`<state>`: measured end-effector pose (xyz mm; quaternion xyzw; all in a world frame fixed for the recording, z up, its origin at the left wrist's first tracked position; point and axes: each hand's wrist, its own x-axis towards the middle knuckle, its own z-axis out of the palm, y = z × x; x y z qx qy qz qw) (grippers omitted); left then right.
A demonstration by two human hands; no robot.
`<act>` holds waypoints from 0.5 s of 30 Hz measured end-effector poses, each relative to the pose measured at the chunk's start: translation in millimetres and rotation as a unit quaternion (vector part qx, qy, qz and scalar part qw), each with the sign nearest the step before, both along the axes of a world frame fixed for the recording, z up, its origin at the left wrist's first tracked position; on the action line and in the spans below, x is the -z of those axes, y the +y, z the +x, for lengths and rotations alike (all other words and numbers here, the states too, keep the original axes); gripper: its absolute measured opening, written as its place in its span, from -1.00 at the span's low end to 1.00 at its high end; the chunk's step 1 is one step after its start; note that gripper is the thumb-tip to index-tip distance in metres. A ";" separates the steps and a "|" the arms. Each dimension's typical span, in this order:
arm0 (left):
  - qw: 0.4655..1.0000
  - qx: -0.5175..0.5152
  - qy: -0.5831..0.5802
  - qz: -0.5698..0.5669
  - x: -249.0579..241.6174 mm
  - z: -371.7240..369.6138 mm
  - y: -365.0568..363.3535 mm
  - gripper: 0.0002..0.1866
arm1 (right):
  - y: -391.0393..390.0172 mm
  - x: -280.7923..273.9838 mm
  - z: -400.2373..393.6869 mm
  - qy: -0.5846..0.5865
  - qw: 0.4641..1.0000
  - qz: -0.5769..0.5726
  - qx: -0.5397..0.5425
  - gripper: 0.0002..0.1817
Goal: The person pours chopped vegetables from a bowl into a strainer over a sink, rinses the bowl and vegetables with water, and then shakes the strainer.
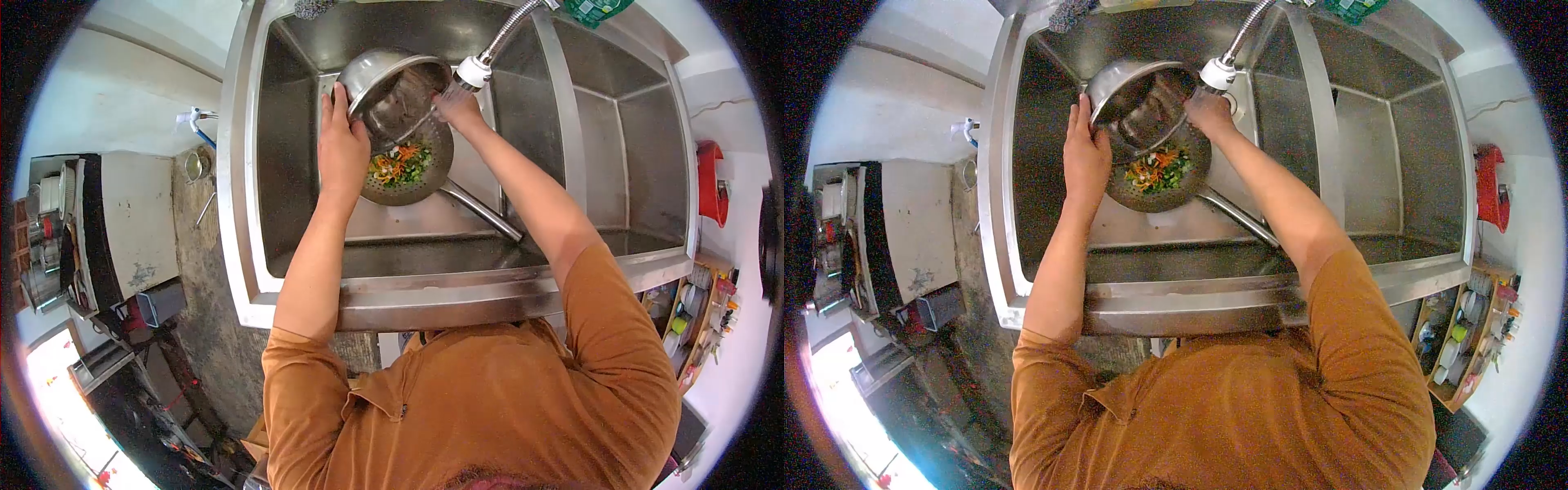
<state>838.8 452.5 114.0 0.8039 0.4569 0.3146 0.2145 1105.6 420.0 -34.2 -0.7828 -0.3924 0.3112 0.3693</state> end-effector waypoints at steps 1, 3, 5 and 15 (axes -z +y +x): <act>1.000 0.000 0.001 0.002 -3.1 -1.6 0.9 -0.32 | 2.6 1.9 0.4 0.001 1.000 0.002 0.000 -0.61; 1.000 0.006 0.002 0.024 -8.1 -4.1 2.5 -0.35 | 5.5 -1.0 -1.5 -0.007 1.000 0.007 -0.002 -0.63; 0.999 0.004 -0.005 0.039 -11.5 -4.2 3.7 -0.35 | 2.6 -5.6 -6.1 -0.038 0.999 0.023 0.003 -0.62; 0.999 -0.029 -0.013 0.029 -21.5 -5.9 6.0 -0.36 | -3.6 -21.3 -14.1 0.225 0.967 0.122 -0.008 -0.62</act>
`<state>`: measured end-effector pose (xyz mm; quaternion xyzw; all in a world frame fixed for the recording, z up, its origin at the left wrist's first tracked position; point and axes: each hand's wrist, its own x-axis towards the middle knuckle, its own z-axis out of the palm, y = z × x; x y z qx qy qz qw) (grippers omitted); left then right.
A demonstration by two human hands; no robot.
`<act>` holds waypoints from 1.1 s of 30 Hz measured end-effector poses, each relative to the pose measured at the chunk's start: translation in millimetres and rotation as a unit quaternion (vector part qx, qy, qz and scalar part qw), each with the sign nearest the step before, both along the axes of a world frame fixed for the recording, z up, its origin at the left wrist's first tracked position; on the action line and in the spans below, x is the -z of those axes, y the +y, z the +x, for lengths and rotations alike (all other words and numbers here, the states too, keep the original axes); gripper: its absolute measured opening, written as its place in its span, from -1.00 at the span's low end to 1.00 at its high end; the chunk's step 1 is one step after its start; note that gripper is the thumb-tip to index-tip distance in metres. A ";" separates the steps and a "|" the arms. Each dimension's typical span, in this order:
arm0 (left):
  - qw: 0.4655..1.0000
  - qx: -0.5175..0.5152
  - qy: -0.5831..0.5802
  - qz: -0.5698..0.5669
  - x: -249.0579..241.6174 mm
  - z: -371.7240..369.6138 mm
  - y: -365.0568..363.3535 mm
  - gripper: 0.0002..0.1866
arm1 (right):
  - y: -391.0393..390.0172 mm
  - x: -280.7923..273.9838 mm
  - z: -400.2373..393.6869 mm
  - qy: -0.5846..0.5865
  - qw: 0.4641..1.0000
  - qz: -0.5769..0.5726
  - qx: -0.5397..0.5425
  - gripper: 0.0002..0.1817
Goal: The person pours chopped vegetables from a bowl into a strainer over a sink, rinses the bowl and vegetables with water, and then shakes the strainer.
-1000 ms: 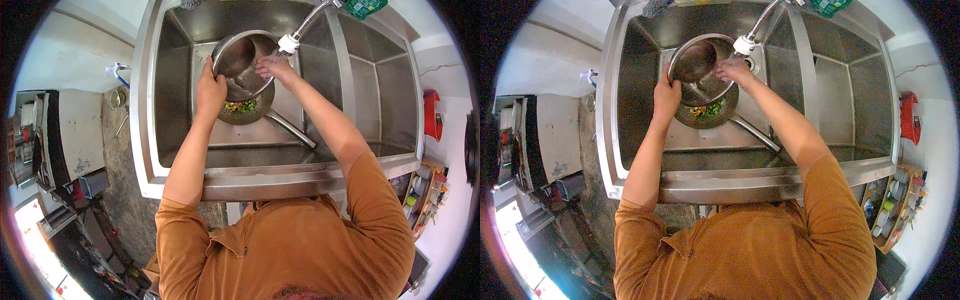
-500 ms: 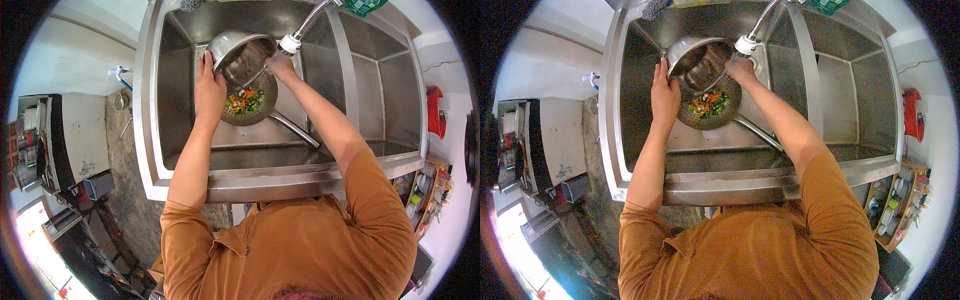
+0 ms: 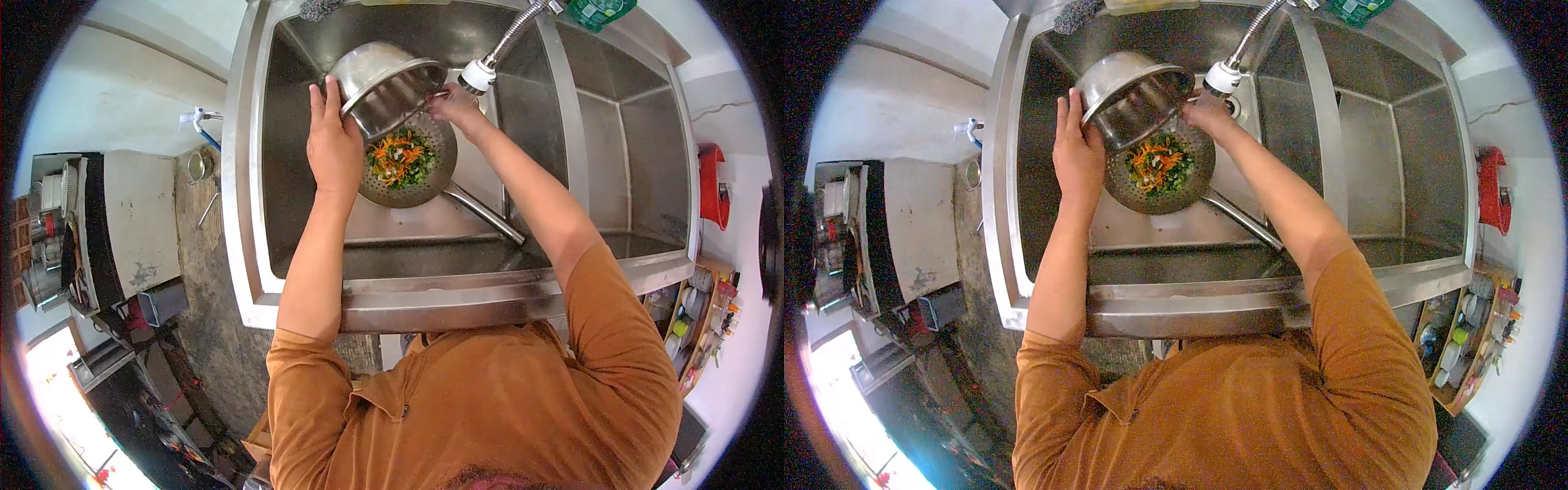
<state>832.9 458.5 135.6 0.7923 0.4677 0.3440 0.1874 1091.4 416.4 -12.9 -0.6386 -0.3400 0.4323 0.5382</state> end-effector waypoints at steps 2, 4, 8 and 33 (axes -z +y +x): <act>1.000 -0.002 0.012 0.019 7.6 -2.9 4.4 -0.36 | -6.7 -23.6 -0.6 0.043 0.994 -0.092 -0.027 -0.62; 0.999 -0.006 0.022 0.038 15.6 -4.9 9.2 -0.36 | -8.9 -35.8 1.1 0.085 0.978 -0.183 -0.054 -0.63; 0.999 -0.013 0.049 -0.009 20.4 -8.1 10.4 -0.34 | -16.9 -42.0 13.4 0.301 0.940 -0.146 -0.062 -0.55; 0.914 0.099 0.174 -0.353 37.0 -9.2 18.6 -0.42 | -35.6 -73.6 7.9 0.362 0.924 -0.092 -0.087 -0.36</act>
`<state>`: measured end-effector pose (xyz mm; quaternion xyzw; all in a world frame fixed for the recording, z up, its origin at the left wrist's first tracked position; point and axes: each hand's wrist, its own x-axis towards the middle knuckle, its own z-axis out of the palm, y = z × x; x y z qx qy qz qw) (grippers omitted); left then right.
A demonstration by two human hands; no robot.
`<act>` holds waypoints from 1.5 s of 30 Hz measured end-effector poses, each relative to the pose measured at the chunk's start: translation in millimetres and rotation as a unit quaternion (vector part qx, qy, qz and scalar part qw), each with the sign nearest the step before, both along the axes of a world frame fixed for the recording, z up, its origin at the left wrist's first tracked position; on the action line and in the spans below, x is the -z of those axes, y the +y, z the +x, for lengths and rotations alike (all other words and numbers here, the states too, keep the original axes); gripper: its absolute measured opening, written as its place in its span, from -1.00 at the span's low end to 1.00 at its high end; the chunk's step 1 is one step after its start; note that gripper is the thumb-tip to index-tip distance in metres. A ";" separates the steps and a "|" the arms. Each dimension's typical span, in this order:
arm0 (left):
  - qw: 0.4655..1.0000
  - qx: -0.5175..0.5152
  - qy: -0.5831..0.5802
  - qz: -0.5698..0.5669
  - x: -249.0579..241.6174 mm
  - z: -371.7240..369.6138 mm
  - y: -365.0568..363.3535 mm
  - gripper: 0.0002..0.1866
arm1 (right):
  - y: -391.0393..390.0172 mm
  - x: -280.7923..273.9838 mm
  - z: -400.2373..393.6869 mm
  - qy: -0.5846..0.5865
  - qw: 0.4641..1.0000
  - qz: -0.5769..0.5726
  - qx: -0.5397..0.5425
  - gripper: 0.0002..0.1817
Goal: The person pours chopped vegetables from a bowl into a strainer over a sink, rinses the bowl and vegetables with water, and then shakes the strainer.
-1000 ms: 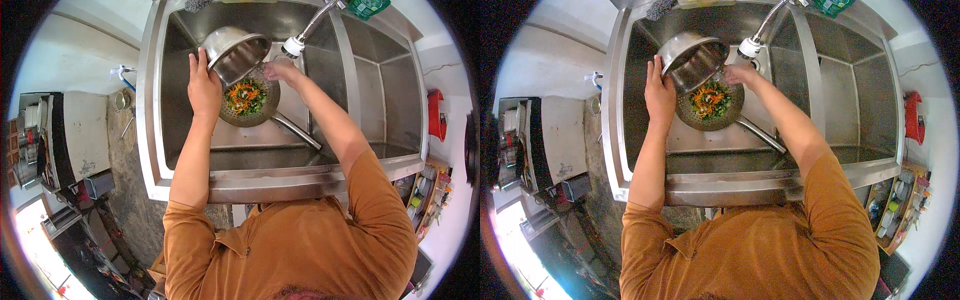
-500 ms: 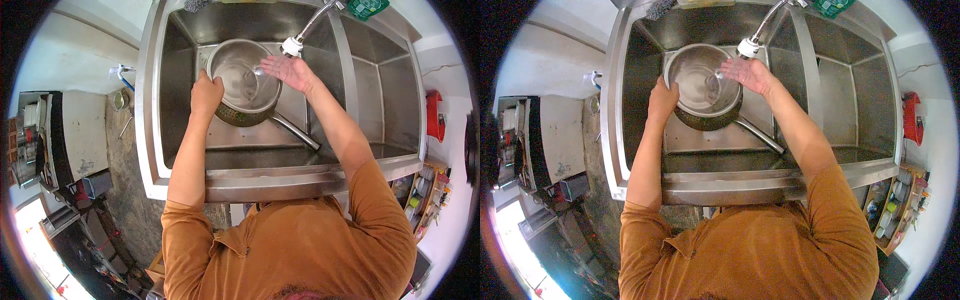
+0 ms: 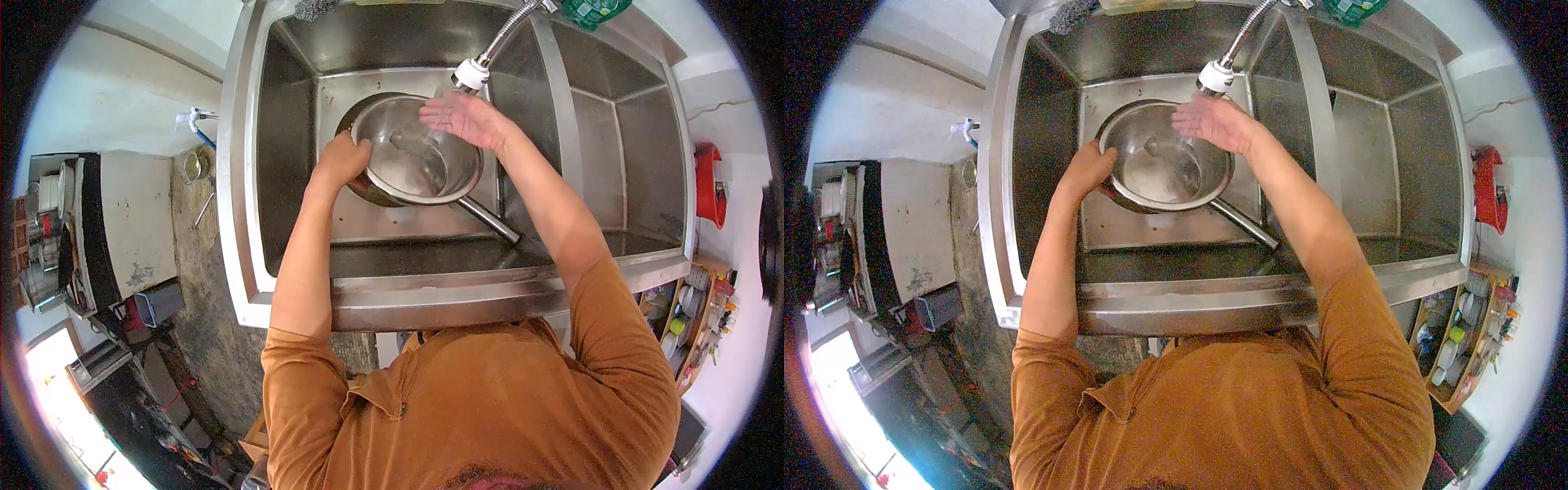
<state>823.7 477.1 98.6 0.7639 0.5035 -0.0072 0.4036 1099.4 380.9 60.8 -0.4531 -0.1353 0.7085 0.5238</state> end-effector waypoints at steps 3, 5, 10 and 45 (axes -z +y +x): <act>0.998 0.037 -0.038 0.032 15.6 -2.1 2.9 -0.43 | 3.3 2.7 -2.5 -0.013 1.000 0.020 0.003 -0.41; 0.997 0.027 -0.062 0.043 18.9 -1.6 1.6 -0.43 | 0.5 -4.1 -3.3 -0.002 0.999 0.023 -0.026 -0.42; 0.988 -0.008 -0.103 0.117 5.4 0.2 1.0 -0.45 | -1.5 -1.2 -0.5 -0.097 0.994 0.047 -0.018 -0.43; 0.877 -0.159 -0.219 0.397 -27.6 -5.5 9.0 -0.35 | 4.6 16.5 -7.9 -0.061 0.996 -0.019 -0.056 -0.51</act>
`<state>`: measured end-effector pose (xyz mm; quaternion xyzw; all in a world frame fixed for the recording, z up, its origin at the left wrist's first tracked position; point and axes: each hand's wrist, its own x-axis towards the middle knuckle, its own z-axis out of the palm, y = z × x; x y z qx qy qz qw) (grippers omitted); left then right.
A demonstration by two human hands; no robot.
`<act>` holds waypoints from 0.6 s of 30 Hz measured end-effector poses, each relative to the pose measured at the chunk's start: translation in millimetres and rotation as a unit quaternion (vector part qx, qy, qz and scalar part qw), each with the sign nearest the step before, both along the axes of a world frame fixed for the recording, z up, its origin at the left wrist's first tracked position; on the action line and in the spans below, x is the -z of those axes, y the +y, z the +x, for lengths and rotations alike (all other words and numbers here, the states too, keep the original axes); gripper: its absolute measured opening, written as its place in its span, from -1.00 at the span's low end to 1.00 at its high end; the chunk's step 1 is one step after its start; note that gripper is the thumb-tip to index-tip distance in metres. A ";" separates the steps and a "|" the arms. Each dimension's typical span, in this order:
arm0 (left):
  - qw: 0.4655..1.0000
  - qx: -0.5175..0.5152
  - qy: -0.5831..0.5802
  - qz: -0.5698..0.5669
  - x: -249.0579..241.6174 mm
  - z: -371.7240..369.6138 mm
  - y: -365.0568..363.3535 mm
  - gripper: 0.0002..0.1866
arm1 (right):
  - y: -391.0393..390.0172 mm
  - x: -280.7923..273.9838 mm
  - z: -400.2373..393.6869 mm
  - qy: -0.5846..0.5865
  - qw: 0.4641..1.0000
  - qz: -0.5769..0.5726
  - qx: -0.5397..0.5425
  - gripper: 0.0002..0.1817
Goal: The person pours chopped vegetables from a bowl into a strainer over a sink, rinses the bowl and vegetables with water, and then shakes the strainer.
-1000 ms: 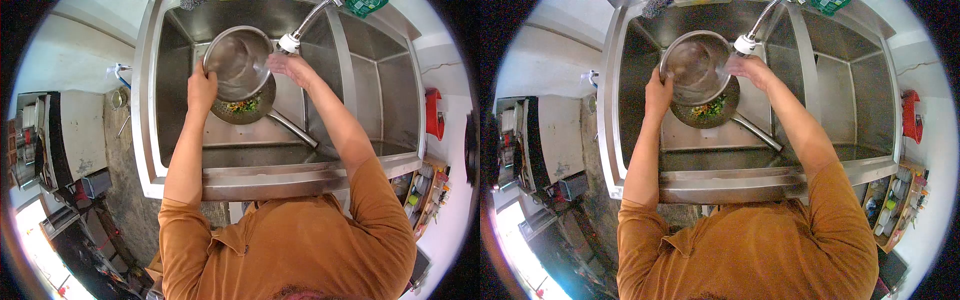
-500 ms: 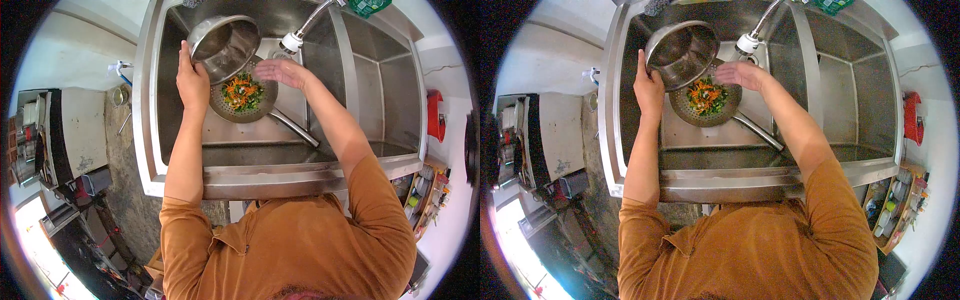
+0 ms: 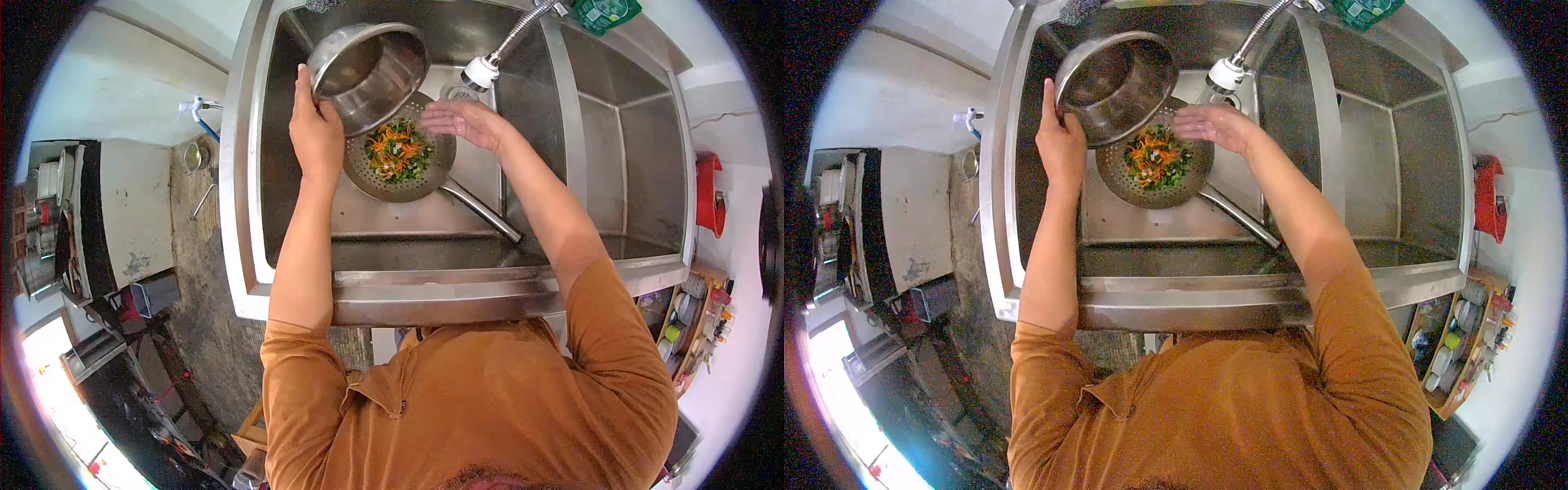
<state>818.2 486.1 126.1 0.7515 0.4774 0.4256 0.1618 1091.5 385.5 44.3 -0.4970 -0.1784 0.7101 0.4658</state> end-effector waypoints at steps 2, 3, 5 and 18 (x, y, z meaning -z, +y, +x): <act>0.992 0.025 -0.014 -0.119 -13.3 1.4 -9.1 -0.40 | -1.1 3.9 -0.2 -0.069 0.997 0.019 0.035 -0.50; 0.992 0.025 -0.014 -0.120 -14.5 0.6 -10.9 -0.40 | -2.9 5.1 0.2 -0.139 0.987 0.038 0.073 -0.50; 0.980 0.037 -0.004 -0.195 -17.6 1.1 -10.1 -0.43 | -6.1 -0.4 -4.9 -0.210 0.975 -0.003 0.075 -0.48; 0.908 0.172 0.122 -0.361 10.5 2.9 -6.5 -0.49 | -51.3 -44.9 10.3 -0.412 0.908 -0.081 -0.014 -0.56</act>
